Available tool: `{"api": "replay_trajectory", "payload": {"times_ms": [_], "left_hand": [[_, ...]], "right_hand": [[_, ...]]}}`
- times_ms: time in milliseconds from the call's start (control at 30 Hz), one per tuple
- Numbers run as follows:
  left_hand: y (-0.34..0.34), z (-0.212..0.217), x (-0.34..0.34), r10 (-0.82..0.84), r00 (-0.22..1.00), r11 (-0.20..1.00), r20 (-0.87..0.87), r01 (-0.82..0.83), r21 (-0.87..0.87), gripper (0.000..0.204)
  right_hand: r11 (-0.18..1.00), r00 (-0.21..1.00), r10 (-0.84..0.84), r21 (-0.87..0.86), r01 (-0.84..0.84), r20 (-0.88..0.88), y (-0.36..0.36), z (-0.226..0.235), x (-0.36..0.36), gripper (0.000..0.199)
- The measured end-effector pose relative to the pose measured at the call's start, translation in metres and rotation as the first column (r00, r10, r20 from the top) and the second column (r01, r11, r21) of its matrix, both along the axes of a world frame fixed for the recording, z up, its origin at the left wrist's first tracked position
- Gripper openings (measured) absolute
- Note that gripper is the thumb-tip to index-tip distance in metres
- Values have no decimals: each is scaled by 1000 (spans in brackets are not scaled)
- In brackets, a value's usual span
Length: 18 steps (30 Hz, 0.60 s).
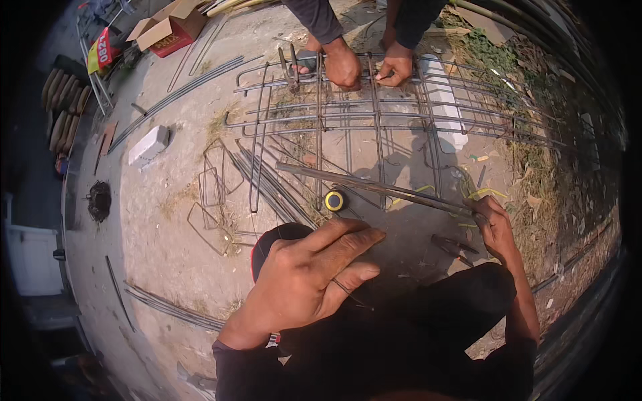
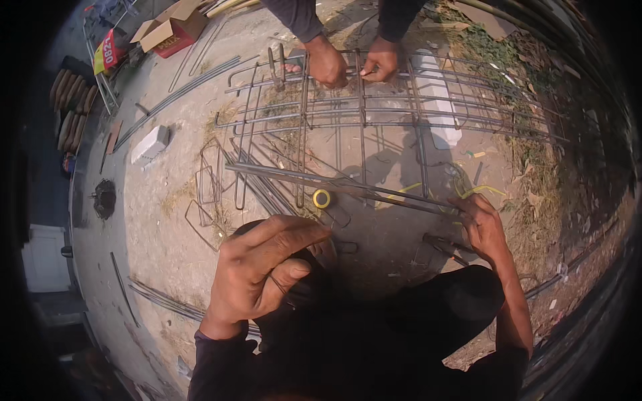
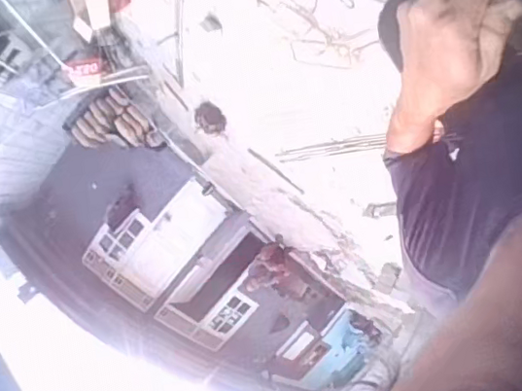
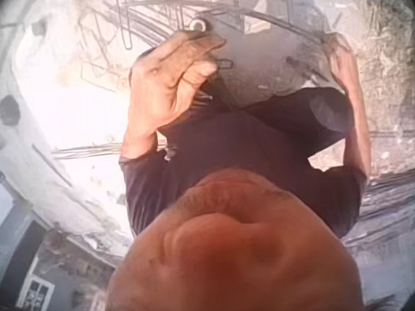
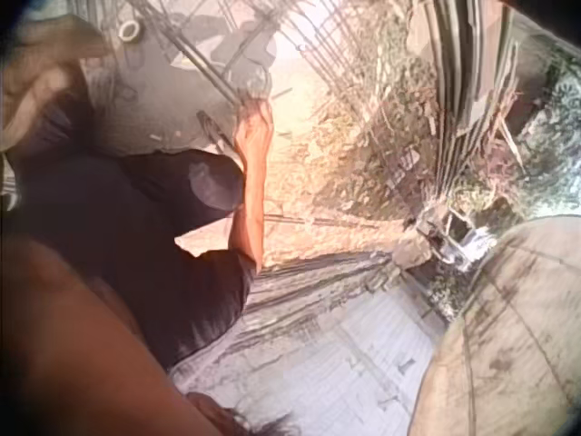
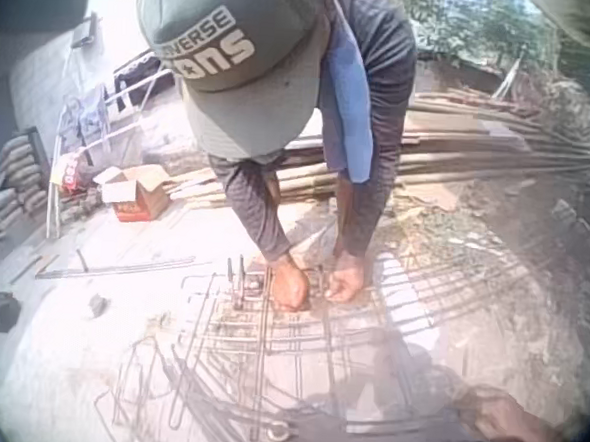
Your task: The person assembles a metal rebar frame by hand and using pliers to twist wire ties around the intersections of the rebar rods.
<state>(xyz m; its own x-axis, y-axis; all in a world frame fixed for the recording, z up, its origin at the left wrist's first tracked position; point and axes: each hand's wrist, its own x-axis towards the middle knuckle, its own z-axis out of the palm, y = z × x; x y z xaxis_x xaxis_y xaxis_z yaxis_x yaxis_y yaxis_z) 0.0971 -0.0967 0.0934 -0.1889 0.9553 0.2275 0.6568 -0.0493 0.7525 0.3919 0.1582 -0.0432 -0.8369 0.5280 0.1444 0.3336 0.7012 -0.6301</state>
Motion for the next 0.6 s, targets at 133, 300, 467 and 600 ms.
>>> {"api": "replay_trajectory", "payload": {"times_ms": [133,300,467,600], "left_hand": [[26,-24,25,-162,935,978,-314,110,-179,31],[63,-29,55,-203,920,956,-336,112,-270,29],[65,-24,67,-161,954,931,-253,62,-359,24],[59,-26,62,-127,951,945,-280,30,-325,26]], "right_hand": [[924,940,-324,-179,338,106,-33,-84,105,30],[672,742,-603,-314,671,293,-76,-140,199,25],[687,736,-625,-264,677,260,-63,-144,151,28],[624,711,-620,-340,703,333,-33,-136,119,34]]}}
